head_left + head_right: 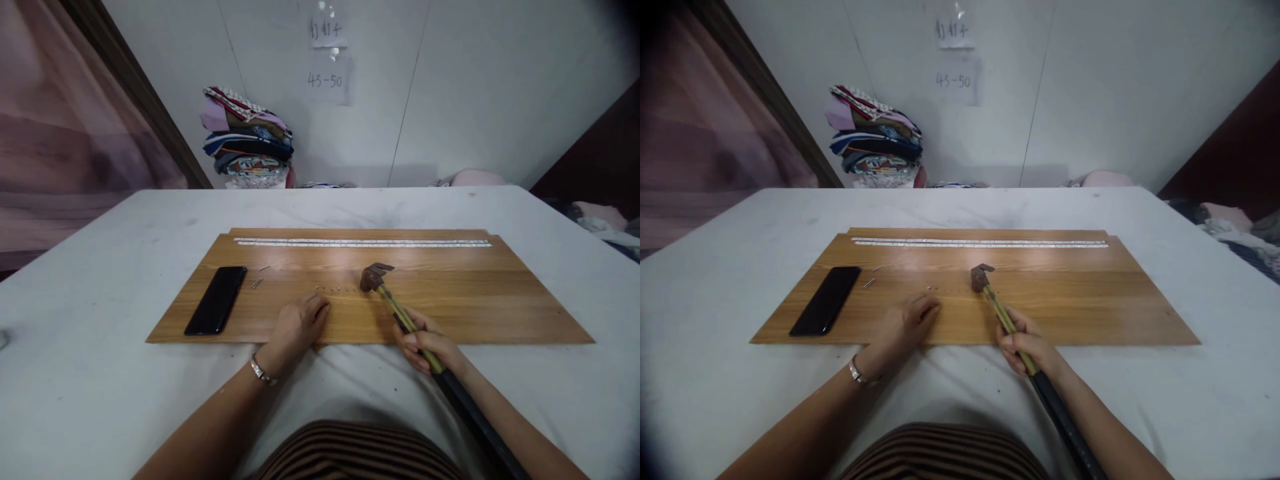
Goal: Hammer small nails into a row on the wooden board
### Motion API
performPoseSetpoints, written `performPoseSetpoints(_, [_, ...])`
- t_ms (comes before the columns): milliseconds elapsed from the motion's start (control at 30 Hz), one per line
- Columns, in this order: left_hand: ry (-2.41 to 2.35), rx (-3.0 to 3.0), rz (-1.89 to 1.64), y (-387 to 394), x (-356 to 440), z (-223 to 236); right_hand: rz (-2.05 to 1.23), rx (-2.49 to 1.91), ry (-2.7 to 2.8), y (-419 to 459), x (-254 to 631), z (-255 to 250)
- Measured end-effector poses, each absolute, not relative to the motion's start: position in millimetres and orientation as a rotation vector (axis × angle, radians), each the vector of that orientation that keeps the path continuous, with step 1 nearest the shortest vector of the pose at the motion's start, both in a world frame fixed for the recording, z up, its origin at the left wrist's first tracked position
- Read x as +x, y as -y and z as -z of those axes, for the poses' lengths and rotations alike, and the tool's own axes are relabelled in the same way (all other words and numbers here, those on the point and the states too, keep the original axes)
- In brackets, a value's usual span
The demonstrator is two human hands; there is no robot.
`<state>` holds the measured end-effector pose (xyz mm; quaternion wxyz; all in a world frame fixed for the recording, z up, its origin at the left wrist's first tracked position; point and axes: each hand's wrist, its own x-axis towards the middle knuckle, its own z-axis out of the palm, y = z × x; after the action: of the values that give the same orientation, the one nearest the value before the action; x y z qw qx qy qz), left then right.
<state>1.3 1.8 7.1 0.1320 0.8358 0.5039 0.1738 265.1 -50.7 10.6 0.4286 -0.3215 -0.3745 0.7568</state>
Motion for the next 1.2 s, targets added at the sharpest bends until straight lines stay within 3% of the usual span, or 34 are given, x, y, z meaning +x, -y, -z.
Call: performPoseSetpoints(1200, [-1.446, 2.427, -0.524, -2.0, 1.9, -7.6, -1.902, -0.731, 0.951, 51.3, 267.3, -12.5])
